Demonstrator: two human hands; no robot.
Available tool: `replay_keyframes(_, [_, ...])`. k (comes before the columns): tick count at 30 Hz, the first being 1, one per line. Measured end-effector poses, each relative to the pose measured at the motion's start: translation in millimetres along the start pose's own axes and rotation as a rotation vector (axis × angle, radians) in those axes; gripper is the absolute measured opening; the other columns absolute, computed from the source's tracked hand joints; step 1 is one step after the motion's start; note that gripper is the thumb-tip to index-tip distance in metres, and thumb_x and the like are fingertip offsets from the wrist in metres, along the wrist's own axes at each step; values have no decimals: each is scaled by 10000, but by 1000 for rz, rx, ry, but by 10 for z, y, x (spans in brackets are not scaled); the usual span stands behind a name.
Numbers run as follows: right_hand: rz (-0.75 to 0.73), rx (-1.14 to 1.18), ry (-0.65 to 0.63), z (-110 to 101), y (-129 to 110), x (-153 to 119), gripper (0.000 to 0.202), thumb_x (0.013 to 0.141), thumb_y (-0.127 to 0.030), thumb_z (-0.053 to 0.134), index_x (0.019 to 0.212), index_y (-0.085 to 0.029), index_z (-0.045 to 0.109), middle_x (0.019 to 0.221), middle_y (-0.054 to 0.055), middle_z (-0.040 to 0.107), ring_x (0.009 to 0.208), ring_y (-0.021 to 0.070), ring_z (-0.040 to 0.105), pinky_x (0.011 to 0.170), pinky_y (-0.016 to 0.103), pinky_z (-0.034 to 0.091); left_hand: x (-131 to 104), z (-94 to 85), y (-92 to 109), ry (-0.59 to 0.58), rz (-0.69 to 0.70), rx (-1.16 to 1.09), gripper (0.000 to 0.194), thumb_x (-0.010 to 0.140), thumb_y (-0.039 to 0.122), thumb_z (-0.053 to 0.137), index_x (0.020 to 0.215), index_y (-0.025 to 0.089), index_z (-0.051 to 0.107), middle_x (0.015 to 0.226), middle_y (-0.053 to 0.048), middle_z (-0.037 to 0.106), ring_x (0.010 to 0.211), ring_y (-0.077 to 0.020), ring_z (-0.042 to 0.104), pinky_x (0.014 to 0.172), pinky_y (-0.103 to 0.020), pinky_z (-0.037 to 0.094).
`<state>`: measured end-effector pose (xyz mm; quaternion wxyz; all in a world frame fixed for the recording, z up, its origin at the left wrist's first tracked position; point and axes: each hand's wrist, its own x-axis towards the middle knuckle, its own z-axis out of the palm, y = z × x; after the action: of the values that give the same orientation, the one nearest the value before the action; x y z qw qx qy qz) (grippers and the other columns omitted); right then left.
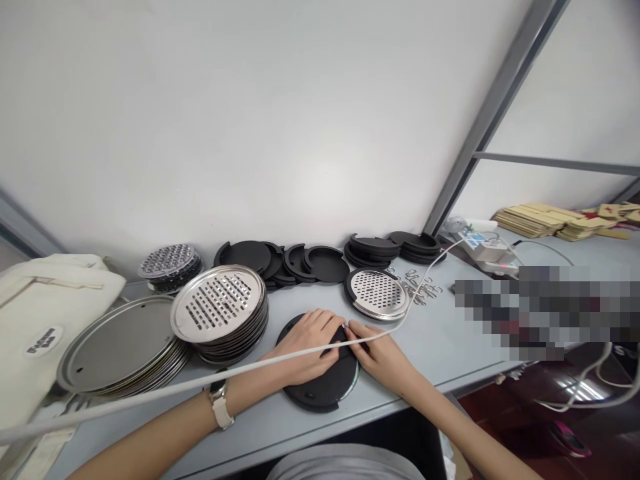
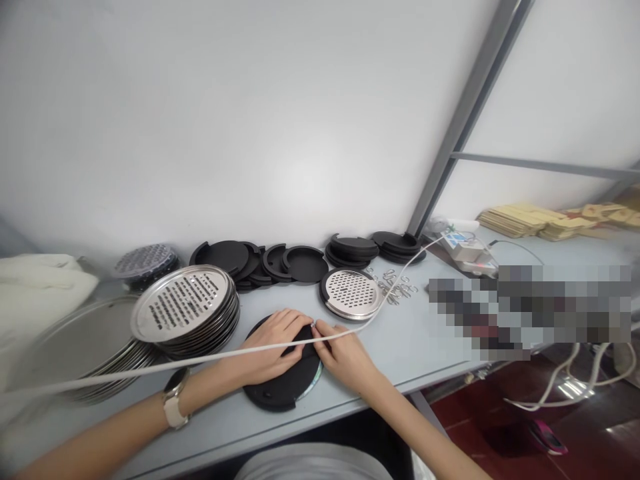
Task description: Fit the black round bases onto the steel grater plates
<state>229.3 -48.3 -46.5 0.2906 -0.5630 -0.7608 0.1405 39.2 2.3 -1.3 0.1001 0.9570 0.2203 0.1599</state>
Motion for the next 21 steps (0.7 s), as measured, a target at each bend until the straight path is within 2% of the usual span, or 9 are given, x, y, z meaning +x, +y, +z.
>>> replay_keyframes(11, [12, -11, -19, 11, 20, -4, 261, 986, -320, 328, 770, -217, 432, 639, -6, 489, 580, 161, 483, 574, 262, 319, 2, 9, -8, -5, -2, -20, 312, 867, 129, 494, 1174, 175, 464, 1111, -76, 542, 1034, -236, 501, 942, -397, 434])
replay_keyframes(21, [-7, 40, -30, 10, 30, 8, 199, 979, -278, 349, 931, -201, 526, 781, 47, 621, 671, 182, 554, 620, 269, 367, -13, 12, -16, -7, 23, -27, 405, 877, 129, 498, 1272, 191, 435, 1164, -72, 521, 1064, -229, 481, 970, -393, 417])
